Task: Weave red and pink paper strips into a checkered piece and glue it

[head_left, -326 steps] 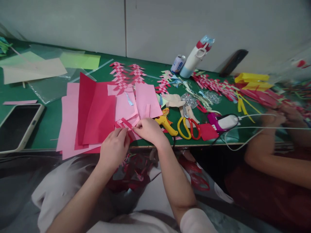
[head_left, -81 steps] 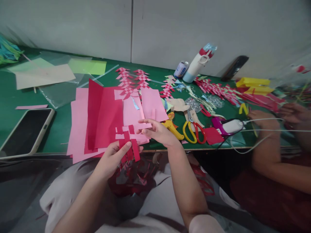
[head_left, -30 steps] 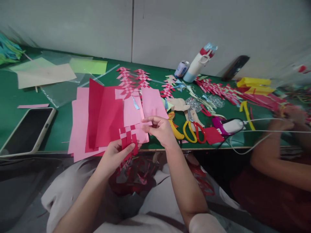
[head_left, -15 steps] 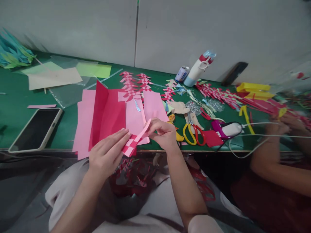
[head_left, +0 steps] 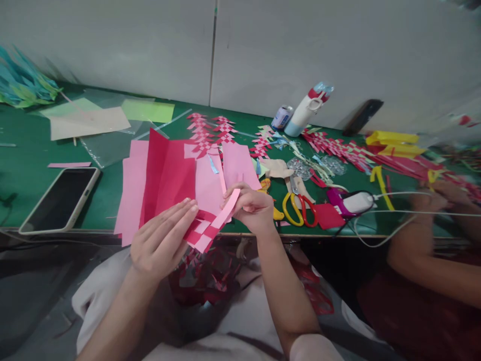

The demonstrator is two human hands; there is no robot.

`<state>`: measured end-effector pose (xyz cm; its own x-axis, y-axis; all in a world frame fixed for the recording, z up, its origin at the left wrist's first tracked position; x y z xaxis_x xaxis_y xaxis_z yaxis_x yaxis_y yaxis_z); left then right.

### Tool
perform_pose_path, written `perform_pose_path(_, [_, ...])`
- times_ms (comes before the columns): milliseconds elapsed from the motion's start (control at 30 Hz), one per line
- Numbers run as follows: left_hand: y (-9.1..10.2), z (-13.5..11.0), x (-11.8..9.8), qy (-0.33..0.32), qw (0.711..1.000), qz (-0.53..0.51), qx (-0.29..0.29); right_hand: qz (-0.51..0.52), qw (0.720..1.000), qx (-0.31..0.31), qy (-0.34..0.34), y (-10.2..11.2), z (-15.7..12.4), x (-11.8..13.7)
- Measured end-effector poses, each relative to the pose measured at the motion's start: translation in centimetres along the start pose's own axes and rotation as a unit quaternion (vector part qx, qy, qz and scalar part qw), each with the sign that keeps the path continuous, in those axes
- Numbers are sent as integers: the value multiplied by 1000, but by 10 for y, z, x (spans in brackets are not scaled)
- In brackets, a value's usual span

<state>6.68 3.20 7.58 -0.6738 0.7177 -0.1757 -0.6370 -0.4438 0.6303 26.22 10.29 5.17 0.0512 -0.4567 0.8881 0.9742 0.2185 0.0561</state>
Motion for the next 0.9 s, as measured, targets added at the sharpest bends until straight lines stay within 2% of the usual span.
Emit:
perform_pose_path(67, [-2, 0, 1, 35, 999, -23, 2, 11, 1000, 2, 4, 0, 1, 0])
perform_pose_path(100, [-4, 0, 3, 75, 996, -39, 7, 12, 1000, 3, -3, 0, 1, 1])
perform_pose_path(167, [-11, -1, 9, 198, 976, -85, 24, 2, 999, -2, -35, 0, 3, 0])
perform_pose_path(233, [-22, -4, 15, 337, 927, -157, 43, -10, 996, -16, -86, 0, 4, -4])
perform_pose_path(300, [-36, -10, 21, 441, 860, -251, 60, -13, 988, -33, -151, 0, 5, -11])
perform_pose_path(400, [-57, -21, 28, 526, 746, -405, 56, -13, 973, -35, -228, -1, 5, -28])
perform_pose_path(433, [-62, -25, 31, 539, 718, -437, 56, -18, 970, -32, -240, -1, 5, -34])
perform_pose_path(467, [-64, -28, 34, 548, 706, -446, 55, -22, 968, -28, -247, -1, 5, -39])
perform_pose_path(500, [-65, -31, 36, 548, 711, -437, 55, -29, 967, -26, -253, -2, 6, -44])
perform_pose_path(567, [-61, -31, 40, 529, 750, -388, 82, -57, 965, -18, -257, -3, 7, -51])
perform_pose_path(633, [-53, -28, 41, 493, 802, -304, 144, -113, 961, -11, -251, -4, 9, -56])
perform_pose_path(700, [-44, -25, 43, 461, 841, -184, 212, -182, 954, -4, -239, -6, 13, -57])
perform_pose_path(800, [-30, -21, 47, 418, 873, -16, 251, -253, 942, 8, -221, -11, 19, -58])
perform_pose_path(900, [-24, -21, 51, 375, 889, 74, 251, -297, 932, 19, -208, -16, 24, -58])
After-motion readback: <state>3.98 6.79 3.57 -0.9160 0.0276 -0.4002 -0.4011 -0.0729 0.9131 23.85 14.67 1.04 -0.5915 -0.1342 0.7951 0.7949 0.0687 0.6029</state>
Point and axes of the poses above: each hand's wrist, its own z-axis towards the middle knuckle, its own y-axis out of the back of the hand, x = y × z, the point moved 4 cm from there along z, towards the middle knuckle, and after that the axes turned 3 degrees about x, right-handed, at the moved point
